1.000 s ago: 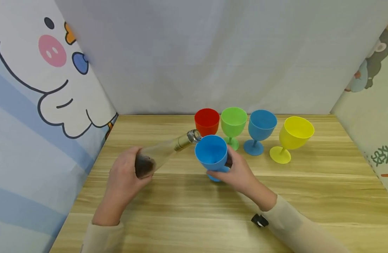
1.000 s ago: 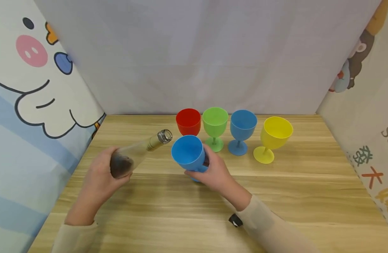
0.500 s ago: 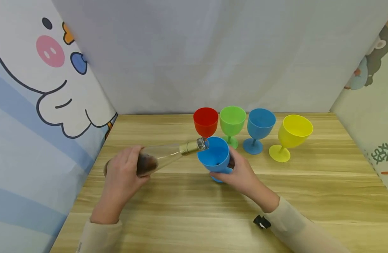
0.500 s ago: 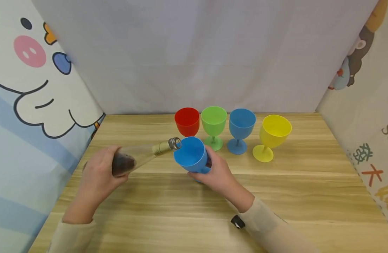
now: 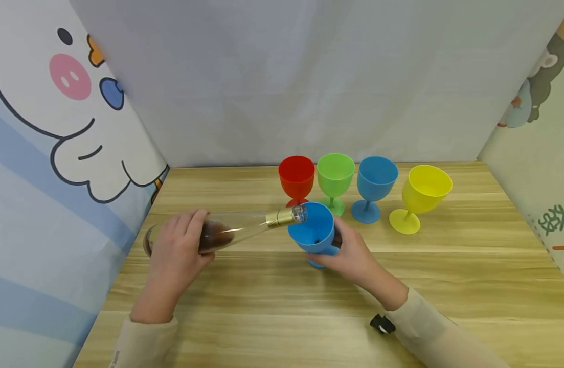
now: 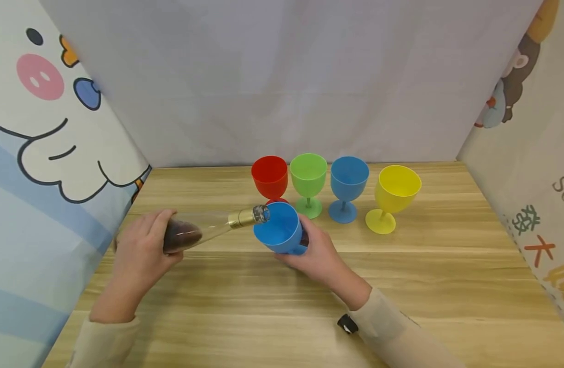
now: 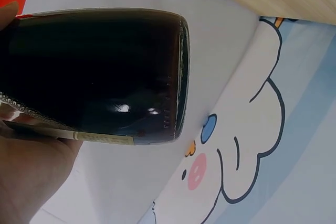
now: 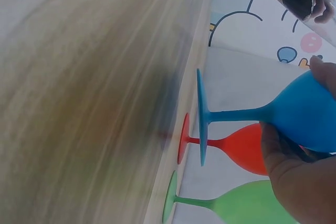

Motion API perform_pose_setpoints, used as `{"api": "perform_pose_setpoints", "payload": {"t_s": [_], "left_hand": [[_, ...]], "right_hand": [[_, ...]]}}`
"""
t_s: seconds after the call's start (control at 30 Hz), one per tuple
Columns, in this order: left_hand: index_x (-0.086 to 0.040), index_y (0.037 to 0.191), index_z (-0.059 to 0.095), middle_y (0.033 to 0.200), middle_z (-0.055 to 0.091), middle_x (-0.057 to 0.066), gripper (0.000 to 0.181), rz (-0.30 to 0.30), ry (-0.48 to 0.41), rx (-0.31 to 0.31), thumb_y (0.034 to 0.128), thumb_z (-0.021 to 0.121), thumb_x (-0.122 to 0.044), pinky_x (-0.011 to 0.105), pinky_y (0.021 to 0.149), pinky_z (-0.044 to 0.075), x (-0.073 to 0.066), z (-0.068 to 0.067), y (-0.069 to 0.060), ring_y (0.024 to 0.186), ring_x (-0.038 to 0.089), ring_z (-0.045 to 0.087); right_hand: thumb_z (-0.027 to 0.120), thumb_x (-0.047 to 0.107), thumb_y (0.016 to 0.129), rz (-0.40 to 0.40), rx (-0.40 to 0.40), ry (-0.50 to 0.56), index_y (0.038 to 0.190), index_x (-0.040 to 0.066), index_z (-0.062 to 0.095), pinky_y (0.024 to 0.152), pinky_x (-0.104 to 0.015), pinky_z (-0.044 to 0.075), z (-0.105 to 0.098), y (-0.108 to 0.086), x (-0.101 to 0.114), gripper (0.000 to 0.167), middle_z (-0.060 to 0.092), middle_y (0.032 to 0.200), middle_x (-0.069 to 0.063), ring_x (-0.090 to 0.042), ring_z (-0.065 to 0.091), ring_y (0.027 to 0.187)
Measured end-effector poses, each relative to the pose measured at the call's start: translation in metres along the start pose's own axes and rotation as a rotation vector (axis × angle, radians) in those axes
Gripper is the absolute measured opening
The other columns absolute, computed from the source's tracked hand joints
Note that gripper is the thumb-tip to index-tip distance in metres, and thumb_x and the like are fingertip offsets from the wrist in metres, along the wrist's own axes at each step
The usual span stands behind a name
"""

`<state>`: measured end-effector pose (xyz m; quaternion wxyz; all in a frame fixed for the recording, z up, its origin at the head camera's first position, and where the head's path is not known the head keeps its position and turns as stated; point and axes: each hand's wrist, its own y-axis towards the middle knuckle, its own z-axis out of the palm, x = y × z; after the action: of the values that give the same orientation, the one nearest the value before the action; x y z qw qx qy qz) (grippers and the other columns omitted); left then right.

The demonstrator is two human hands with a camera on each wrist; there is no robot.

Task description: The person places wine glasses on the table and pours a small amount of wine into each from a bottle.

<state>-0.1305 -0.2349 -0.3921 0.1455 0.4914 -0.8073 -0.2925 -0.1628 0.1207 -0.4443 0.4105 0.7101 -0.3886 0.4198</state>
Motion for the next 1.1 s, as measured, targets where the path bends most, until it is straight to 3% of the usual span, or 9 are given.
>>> {"api": "perform_pose_setpoints", "payload": {"t_s": [0.43,1.1], "left_hand": [[0.005,0.124,0.056,0.113,0.060,0.025,0.089,0.052,0.035,-0.007,0.0452,0.098,0.001,0.060,0.088,0.046,0.004,-0.003,0.006,0.099,0.048,0.056],[0.002,0.127,0.056,0.116,0.060,0.023,0.093,0.059,0.070,0.016,0.0446,0.100,0.002,0.059,0.092,0.043,0.003,-0.006,0.012,0.103,0.046,0.054]], "right_hand": [[0.092,0.013,0.076,-0.007,0.012,0.001,0.145,0.013,0.049,0.095,-0.050,0.052,-0.001,-0.003,-0.003,0.081,0.060,0.136,-0.007,-0.030,0.060,0.120],[0.092,0.015,0.077,0.003,0.021,-0.002,0.143,0.013,0.051,0.093,-0.049,0.053,0.001,-0.007,-0.003,0.077,0.062,0.134,-0.006,-0.029,0.061,0.118]]}}
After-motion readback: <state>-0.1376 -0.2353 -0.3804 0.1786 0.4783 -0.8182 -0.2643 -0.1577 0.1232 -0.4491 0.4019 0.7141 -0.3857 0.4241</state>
